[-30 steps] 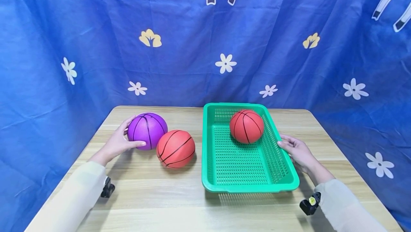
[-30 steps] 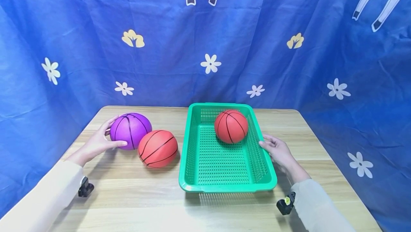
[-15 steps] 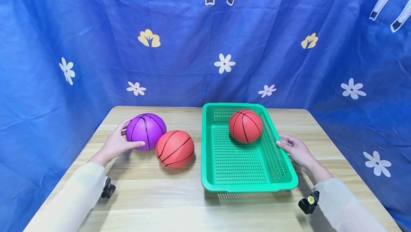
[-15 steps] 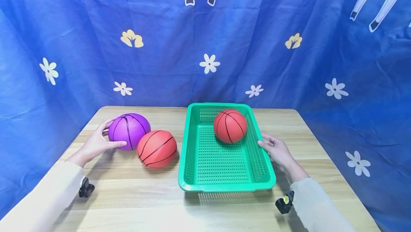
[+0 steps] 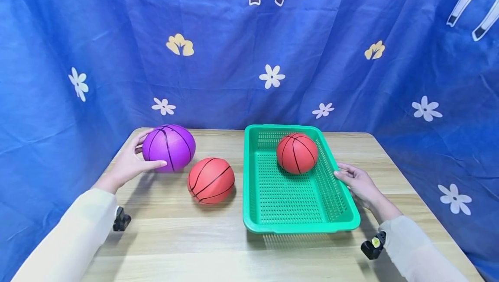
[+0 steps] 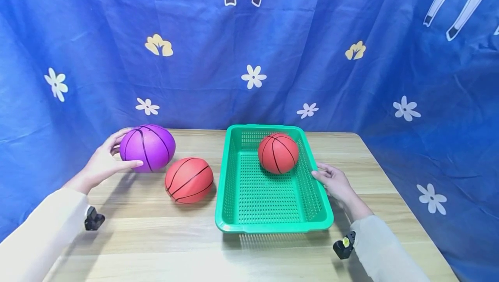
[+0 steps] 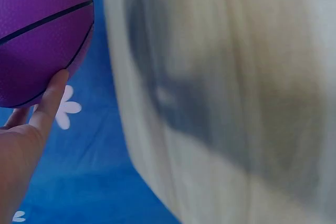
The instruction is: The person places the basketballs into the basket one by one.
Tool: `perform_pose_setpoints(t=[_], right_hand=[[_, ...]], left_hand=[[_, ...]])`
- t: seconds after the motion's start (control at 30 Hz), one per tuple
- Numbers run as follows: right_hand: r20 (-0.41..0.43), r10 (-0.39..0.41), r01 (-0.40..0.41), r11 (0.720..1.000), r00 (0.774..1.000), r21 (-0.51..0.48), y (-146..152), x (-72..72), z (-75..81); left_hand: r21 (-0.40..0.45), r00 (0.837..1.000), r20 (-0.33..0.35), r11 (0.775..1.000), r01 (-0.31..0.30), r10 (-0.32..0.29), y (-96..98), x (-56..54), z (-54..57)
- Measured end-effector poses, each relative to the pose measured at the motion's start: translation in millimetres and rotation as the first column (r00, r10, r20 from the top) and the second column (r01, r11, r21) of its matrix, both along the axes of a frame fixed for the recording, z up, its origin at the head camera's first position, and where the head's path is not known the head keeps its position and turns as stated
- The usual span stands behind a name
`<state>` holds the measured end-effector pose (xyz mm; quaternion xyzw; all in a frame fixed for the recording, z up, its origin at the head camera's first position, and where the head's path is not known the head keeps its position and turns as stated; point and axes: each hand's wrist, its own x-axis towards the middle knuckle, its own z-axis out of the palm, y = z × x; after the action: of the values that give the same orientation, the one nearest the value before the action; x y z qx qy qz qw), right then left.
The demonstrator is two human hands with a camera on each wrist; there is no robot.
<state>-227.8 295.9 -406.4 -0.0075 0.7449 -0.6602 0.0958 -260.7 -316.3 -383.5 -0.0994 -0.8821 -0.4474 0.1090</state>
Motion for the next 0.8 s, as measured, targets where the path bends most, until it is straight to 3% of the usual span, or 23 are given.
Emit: perform_pose_setpoints(t=[0.4,0.8], right_hand=[[0.002,0.001,-0.001,1.000,1.000,0.007,-0.7,0.3,1.1],[-0.011,0.015,-0.015,1.000,1.000,0.009,1.2,0.3,-0.4]], left_hand=[[-0.036,1.000,0.005,0.999,0.000,0.000,4.6,0.2,41.0],[-0.054,0.998,-0.027,0.997,0.050,-0.052,30.7,-3.0,77.5]])
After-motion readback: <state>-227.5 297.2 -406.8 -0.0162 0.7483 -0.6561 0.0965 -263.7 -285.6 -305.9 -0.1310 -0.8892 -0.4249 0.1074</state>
